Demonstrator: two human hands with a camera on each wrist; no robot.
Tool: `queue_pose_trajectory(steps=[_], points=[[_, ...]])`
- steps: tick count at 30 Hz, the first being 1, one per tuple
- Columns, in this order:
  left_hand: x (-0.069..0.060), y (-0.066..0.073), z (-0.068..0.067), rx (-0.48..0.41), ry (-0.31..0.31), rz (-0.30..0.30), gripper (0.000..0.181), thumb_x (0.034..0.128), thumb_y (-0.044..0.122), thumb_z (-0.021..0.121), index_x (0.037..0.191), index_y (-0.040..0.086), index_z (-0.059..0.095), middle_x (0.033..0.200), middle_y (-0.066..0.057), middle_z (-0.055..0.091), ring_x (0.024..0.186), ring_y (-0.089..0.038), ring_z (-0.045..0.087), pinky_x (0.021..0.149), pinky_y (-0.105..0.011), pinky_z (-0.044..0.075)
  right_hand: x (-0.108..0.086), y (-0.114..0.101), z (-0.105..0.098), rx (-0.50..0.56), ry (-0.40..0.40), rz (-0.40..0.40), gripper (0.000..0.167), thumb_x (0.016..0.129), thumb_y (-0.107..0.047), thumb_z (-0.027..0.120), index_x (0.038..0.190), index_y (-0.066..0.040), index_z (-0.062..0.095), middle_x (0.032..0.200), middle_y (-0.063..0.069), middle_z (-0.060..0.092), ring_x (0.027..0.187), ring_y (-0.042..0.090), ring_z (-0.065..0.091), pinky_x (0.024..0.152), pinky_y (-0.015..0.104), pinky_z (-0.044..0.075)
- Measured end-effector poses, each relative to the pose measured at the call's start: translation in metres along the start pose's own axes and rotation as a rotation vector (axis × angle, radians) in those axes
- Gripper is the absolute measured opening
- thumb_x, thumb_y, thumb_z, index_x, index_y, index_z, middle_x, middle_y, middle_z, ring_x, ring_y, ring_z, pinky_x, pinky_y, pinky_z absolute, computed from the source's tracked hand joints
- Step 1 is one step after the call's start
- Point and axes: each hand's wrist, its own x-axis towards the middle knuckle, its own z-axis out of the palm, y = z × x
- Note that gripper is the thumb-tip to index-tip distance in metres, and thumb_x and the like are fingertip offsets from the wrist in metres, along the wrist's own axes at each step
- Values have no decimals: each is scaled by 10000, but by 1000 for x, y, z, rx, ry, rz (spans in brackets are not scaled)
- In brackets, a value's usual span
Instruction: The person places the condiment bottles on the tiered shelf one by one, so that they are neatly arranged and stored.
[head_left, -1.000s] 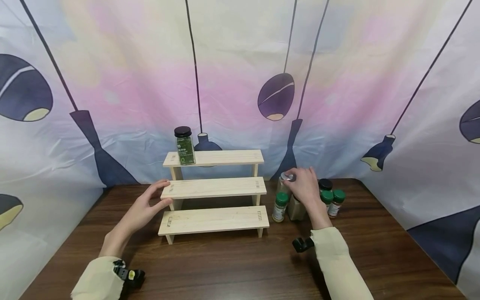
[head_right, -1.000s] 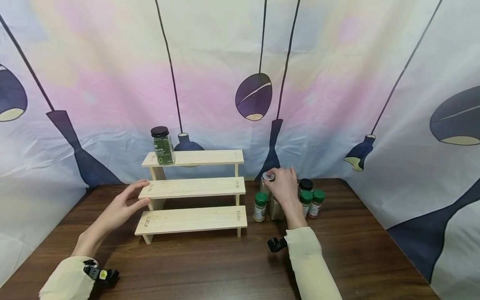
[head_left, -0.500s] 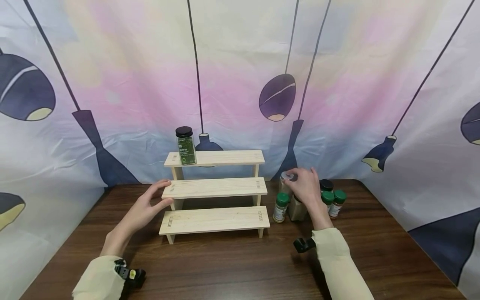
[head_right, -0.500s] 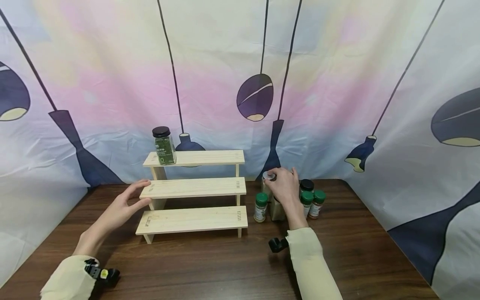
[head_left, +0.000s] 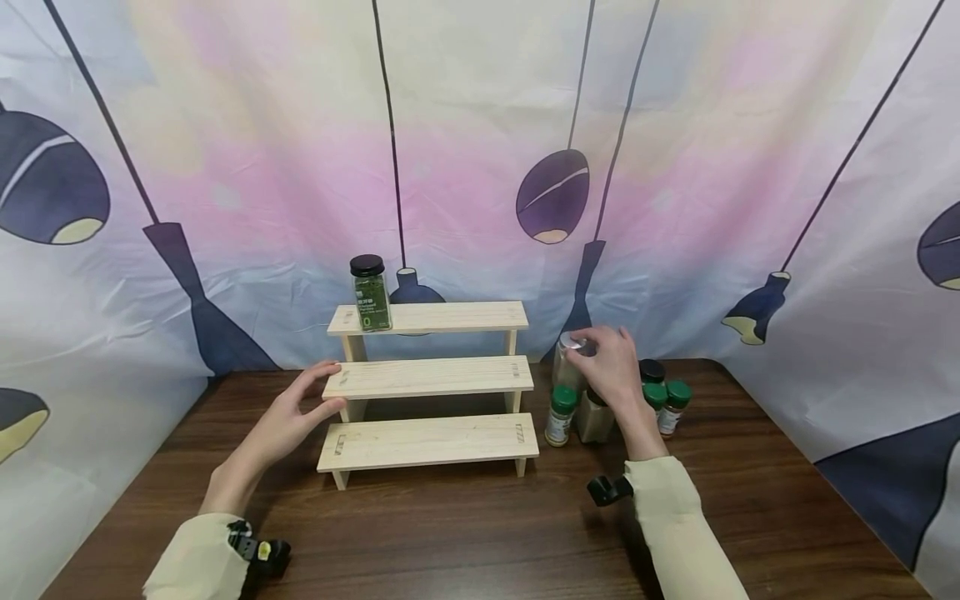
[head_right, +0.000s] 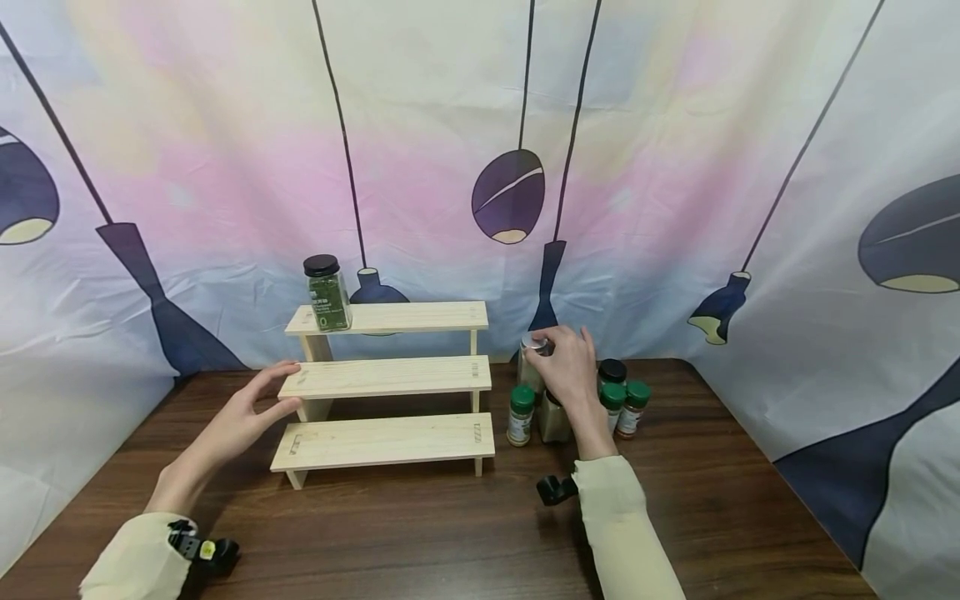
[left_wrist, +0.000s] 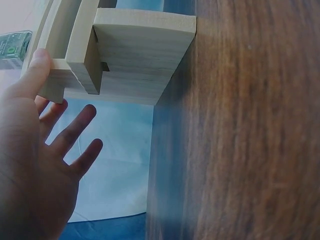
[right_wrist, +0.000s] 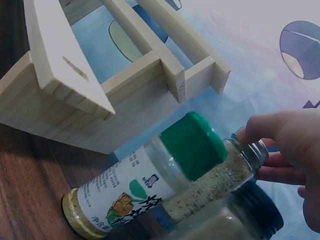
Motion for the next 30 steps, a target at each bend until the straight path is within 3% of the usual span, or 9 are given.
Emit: queue_pose_trajectory(steps=[4, 7, 16, 22, 30], points=[[0, 0, 0, 2, -2, 0, 642, 989, 326, 630, 1543, 175, 346, 1623, -170, 247, 1273, -433, 493, 935, -543, 472, 0, -3, -2, 27, 32, -14, 248, 852, -169, 738, 1065, -47, 767, 1004, 168, 713, 927, 350, 634, 909, 525, 464], [1, -1, 1, 8, 0, 1, 638, 990, 331, 628, 1541, 172, 350, 1622, -167, 252, 1261, -426, 507, 923, -521, 480, -1, -6, -4, 46, 38, 0, 255, 853, -182, 741, 1073, -55, 764, 1013, 156, 698, 901, 332, 634, 753, 477, 495], [0, -1, 1, 17, 8, 3, 637, 988, 331, 630, 1538, 160, 359, 1614, -179, 266, 1257, -419, 507, 926, -511, 474, -2, -13, -9, 144, 72, 30, 256, 871, -170, 729, 1099, -55, 751, 1102, 159, 657, 852, 303, 683, 723, 451, 576], [0, -1, 0, 24, 7, 1, 635, 989, 336, 628, 1538, 166, 359, 1609, -169, 279, 1247, -411, 518, 896, -428, 498, 0, -18, -9, 204, 126, 12, 247, 850, -139, 759, 1071, -30, 754, 1101, 163, 657, 867, 301, 679, 720, 443, 589], [0, -1, 0, 1, 8, 2, 638, 987, 335, 630, 1539, 173, 356, 1612, -184, 263, 1275, -442, 489, 942, -555, 468, 1, -24, -11, 230, 162, -19, 239, 839, -115, 767, 1061, -26, 757, 1084, 144, 665, 867, 271, 663, 714, 426, 582]])
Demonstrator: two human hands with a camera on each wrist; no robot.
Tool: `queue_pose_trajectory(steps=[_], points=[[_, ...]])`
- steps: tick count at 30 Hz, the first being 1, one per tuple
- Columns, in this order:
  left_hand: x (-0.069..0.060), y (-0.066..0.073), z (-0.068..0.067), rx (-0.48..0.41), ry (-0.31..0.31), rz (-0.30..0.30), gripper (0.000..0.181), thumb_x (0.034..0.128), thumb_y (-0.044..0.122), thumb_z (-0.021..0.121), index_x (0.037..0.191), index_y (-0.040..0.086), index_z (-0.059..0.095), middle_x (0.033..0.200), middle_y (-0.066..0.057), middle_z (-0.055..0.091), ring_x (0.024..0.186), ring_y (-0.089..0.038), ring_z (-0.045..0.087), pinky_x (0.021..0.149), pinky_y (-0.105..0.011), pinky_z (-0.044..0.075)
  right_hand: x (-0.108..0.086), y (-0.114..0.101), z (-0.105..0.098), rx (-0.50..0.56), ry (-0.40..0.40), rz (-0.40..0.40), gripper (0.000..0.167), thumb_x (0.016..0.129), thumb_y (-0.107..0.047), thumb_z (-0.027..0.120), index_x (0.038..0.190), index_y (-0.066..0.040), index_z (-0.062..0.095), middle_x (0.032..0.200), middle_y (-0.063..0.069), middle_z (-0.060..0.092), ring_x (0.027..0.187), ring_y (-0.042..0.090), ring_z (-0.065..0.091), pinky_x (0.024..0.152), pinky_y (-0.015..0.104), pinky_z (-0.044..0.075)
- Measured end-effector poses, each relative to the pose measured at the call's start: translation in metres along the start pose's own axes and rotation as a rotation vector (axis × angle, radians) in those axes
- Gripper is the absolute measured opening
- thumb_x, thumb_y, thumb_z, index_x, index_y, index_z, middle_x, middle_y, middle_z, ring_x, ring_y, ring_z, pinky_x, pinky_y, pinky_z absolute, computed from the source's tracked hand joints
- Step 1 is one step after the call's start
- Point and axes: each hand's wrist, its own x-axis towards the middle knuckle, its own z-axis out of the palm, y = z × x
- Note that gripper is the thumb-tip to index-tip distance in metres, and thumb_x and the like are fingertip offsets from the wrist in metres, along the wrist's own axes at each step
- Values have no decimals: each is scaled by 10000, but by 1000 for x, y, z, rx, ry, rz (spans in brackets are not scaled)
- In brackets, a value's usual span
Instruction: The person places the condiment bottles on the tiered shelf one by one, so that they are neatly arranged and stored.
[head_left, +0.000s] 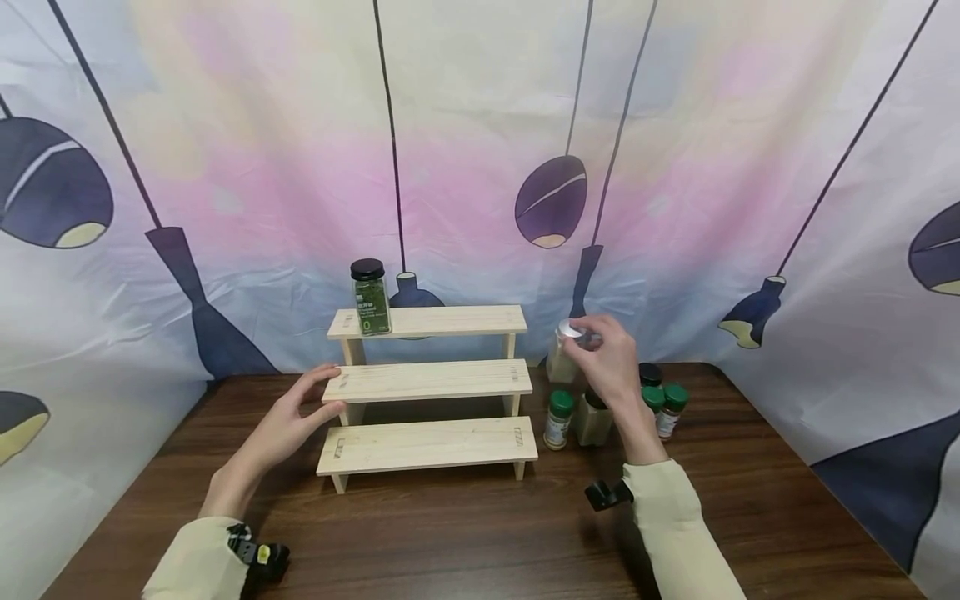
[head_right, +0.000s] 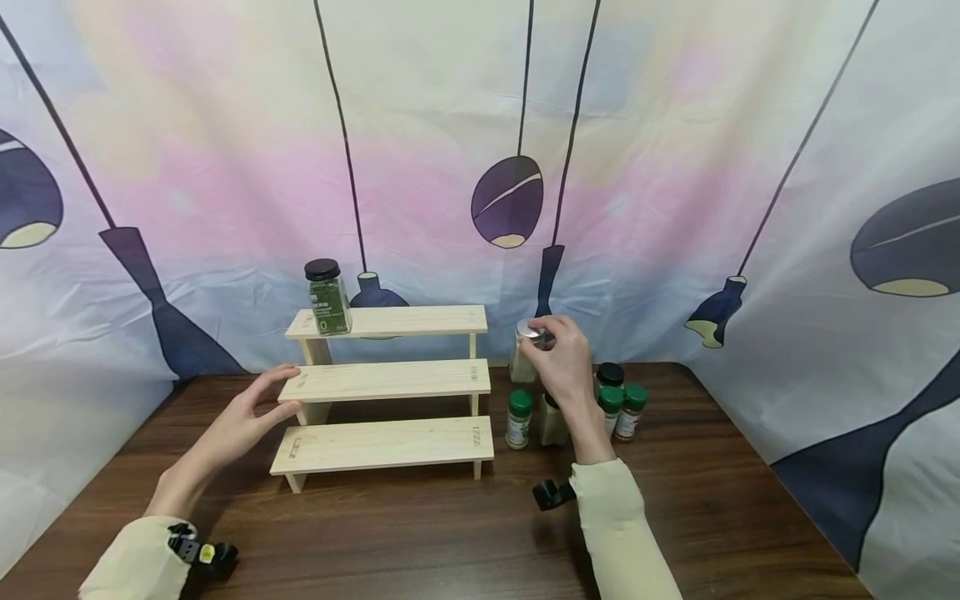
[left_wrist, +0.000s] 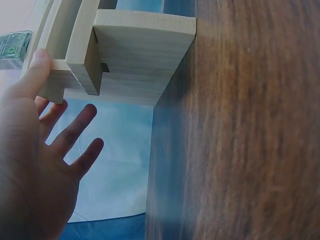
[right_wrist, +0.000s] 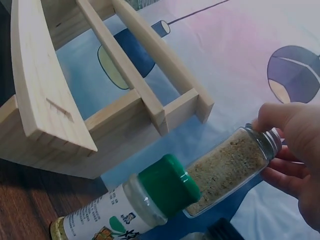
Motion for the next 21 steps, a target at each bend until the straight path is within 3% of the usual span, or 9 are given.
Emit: queue_pose_trajectory(steps=[21], points=[[1, -5, 2, 8, 10, -3, 651, 988, 388, 616, 1535, 143, 360, 1608, -163, 284, 1270, -418, 500, 940, -530, 468, 15, -38, -5, 4, 82, -100, 225, 834, -134, 760, 1043, -51, 765, 1069, 142, 671, 780, 276, 666, 675, 412, 564]])
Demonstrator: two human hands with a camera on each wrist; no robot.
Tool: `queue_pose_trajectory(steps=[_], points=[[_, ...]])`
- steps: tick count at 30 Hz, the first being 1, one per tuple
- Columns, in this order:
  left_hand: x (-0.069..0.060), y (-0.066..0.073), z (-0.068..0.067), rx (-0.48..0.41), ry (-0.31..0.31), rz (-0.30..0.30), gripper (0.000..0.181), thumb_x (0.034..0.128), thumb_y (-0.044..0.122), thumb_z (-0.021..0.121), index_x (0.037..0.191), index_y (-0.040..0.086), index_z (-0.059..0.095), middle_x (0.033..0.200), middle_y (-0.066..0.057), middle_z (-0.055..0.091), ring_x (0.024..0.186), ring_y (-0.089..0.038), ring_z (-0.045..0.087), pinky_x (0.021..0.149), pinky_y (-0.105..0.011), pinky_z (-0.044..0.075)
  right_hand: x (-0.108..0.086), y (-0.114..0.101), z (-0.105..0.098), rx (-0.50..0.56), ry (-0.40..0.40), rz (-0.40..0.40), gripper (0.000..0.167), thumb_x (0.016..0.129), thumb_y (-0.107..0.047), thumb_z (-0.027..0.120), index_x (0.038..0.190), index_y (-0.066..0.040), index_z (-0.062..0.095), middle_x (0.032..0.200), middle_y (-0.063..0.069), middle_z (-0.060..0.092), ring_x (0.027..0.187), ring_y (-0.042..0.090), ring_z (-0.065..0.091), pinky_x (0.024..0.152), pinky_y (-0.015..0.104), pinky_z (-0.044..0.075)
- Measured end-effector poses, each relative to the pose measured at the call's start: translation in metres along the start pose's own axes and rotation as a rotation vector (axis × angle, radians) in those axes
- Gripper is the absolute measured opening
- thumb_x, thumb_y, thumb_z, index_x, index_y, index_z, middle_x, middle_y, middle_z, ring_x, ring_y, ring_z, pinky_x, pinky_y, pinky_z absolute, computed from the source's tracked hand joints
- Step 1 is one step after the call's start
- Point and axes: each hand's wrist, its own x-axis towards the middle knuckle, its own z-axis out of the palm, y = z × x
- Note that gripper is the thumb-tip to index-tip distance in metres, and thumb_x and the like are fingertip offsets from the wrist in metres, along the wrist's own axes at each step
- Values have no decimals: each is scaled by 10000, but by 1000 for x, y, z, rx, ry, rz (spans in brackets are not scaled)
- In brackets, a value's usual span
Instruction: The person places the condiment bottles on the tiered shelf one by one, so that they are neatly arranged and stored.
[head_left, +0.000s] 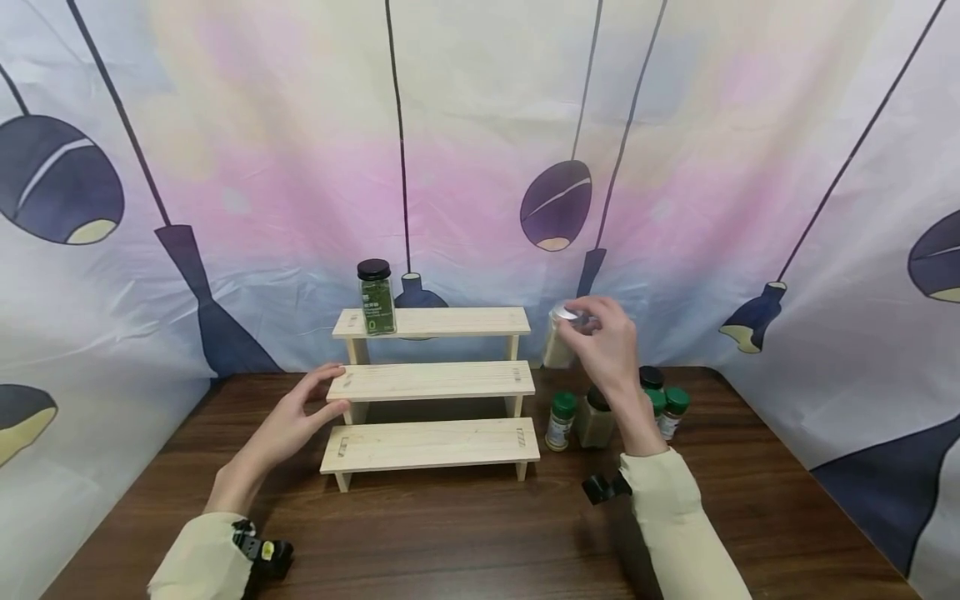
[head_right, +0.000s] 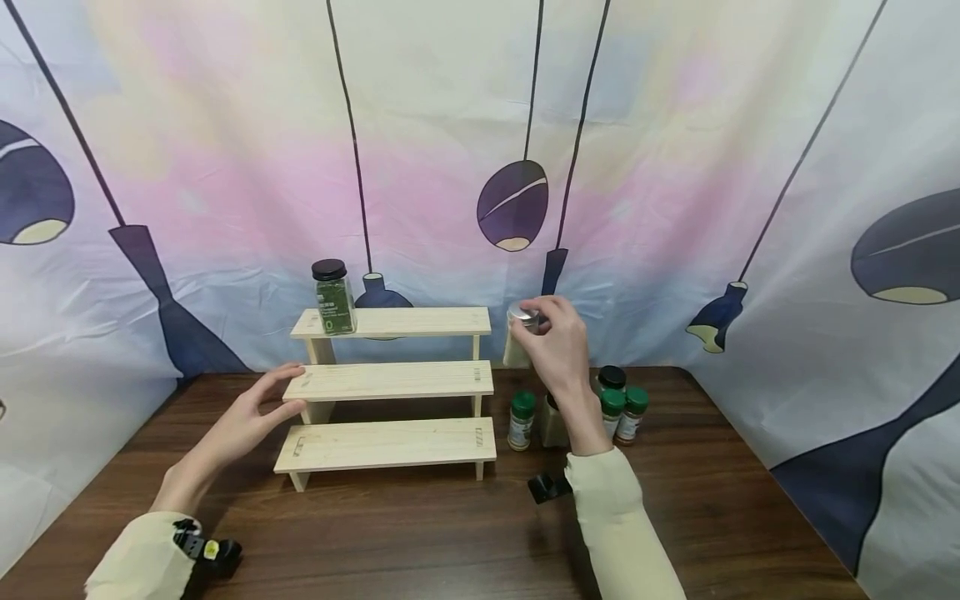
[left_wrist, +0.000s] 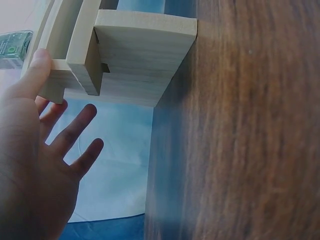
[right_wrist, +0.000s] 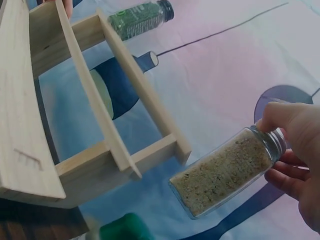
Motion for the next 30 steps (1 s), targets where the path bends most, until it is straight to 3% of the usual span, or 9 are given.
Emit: queue_pose_trajectory(steps=[9, 18, 30], points=[[-1, 1, -1, 0, 1, -8, 647, 985, 378, 624, 1531, 146, 366, 1612, -165, 277, 1260, -411, 512, 926, -508, 483, 15, -19, 1, 55, -1, -47, 205, 826, -121, 761, 1018, -51, 764, 1039, 126, 667, 781, 261, 664, 690, 413, 581], [-2, 4, -3, -9, -9, -9, 635, 983, 347, 635, 1531, 174, 366, 1621, -169, 255, 1248, -380, 531, 875, -366, 506, 28, -39, 10, 98, -13, -97, 213, 822, -139, 756, 1016, -53, 770, 1014, 112, 665, 794, 242, 670, 698, 369, 571], [-1, 4, -2, -12, -14, -1, 625, 988, 339, 628, 1531, 178, 362, 1622, -166, 252, 1261, -400, 521, 890, -421, 501, 47, -61, 27, 139, -81, -137, 240, 828, -158, 758, 1053, -75, 764, 1062, 104, 670, 852, 240, 650, 727, 383, 562]])
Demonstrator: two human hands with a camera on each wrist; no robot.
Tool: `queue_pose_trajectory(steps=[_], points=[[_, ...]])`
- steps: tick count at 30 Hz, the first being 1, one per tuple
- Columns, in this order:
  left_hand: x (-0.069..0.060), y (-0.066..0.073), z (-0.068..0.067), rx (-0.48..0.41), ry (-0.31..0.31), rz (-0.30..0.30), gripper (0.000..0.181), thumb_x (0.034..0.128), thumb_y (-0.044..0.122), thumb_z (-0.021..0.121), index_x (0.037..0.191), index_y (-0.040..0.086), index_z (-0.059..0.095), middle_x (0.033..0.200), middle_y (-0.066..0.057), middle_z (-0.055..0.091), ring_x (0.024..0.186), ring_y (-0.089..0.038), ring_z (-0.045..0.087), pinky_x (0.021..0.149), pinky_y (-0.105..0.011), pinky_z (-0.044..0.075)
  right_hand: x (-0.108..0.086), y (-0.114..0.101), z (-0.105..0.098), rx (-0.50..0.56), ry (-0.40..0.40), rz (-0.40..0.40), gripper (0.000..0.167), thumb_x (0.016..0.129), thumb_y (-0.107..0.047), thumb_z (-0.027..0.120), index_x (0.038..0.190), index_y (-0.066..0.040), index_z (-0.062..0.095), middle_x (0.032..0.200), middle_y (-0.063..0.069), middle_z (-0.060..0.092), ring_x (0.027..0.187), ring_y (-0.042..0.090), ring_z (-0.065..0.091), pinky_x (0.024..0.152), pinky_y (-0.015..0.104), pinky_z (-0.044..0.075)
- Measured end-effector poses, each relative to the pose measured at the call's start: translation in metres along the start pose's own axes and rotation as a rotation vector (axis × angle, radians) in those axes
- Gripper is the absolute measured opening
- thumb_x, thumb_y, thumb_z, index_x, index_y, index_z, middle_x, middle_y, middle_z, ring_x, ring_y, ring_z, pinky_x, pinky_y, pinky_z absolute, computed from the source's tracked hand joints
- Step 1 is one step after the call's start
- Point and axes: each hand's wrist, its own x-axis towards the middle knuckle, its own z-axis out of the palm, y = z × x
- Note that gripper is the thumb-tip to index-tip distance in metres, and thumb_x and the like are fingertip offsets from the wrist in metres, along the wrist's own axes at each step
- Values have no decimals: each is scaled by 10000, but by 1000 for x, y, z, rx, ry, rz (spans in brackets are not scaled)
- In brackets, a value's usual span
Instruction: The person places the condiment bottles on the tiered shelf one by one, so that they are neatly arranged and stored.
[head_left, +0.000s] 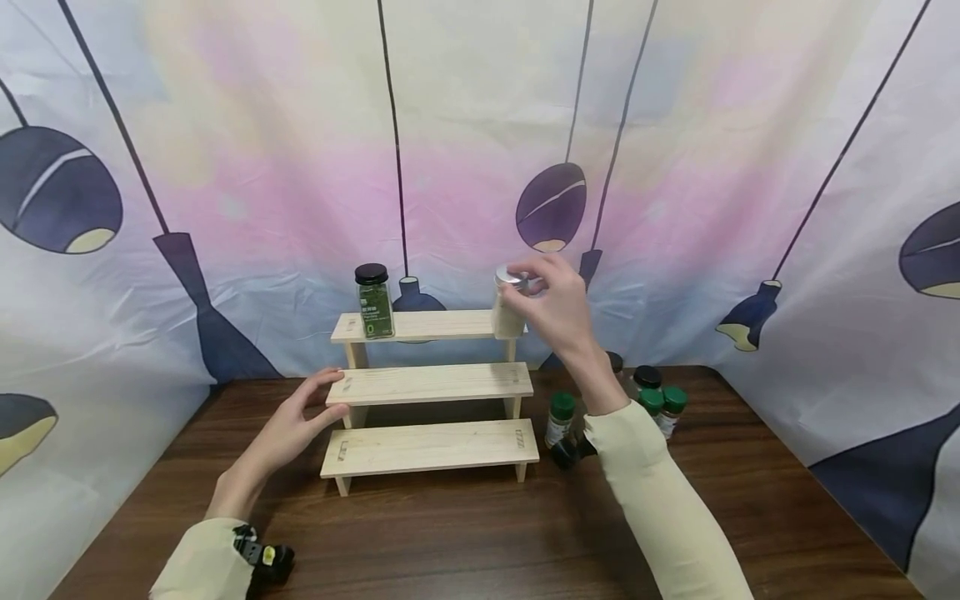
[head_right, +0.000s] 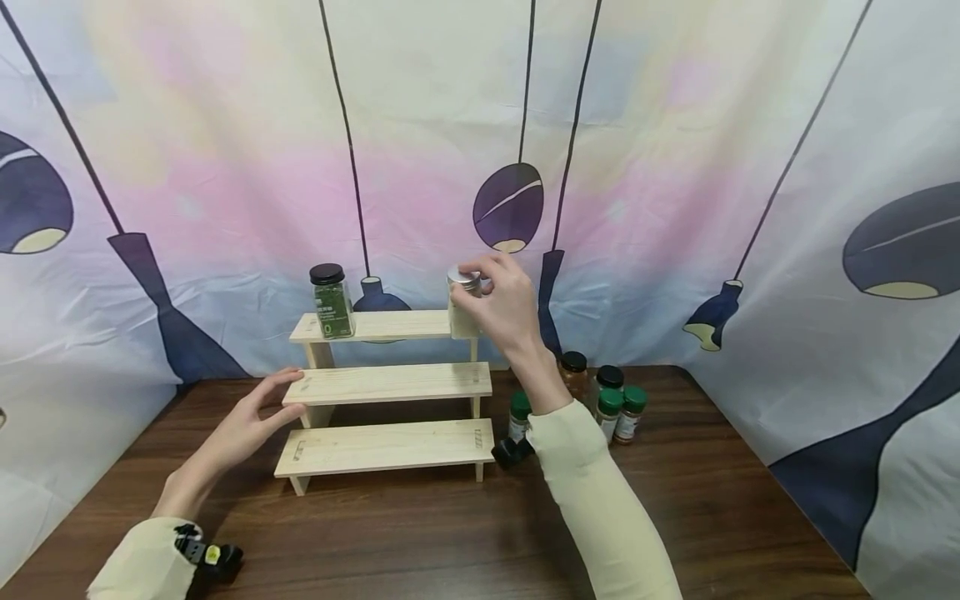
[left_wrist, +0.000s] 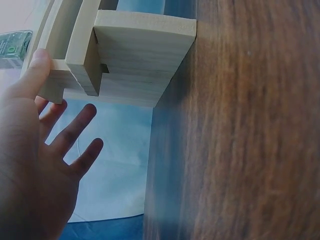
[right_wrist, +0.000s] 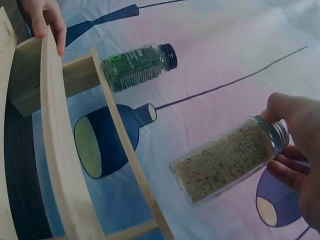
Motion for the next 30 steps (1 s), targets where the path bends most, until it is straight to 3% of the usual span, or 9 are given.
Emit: queue_pose_trajectory(steps=[9, 13, 20, 30], points=[[0, -1, 2, -14, 6, 6, 611, 986, 327, 635, 1518, 169, 379, 1616, -172, 263, 1250, -401, 530, 873, -377, 512, 16, -15, 19, 1, -2, -53, 222, 819, -136, 762, 1025, -53, 768, 992, 110, 667, 815, 225, 643, 715, 346, 549], [0, -1, 2, -19, 9, 9, 606, 986, 323, 636, 1514, 166, 385, 1614, -175, 267, 1252, -397, 529, 884, -385, 508, 23, -22, 29, -9, -33, -42, 219, 825, -145, 752, 1028, -64, 767, 1005, 96, 664, 816, 204, 647, 719, 311, 544], [0, -1, 1, -26, 2, 6, 620, 989, 326, 630, 1527, 167, 366, 1620, -183, 249, 1269, -419, 506, 932, -519, 476, 34, -34, 48, 26, -80, 10, 228, 828, -156, 755, 1041, -76, 761, 1037, 73, 655, 861, 169, 624, 729, 263, 531], [0, 0, 2, -23, 5, 15, 613, 989, 322, 631, 1523, 168, 372, 1621, -179, 248, 1275, -406, 502, 947, -527, 461, 44, -42, 79, 18, -119, 48, 240, 829, -190, 753, 1045, -87, 766, 1014, 66, 646, 872, 154, 604, 736, 222, 506]])
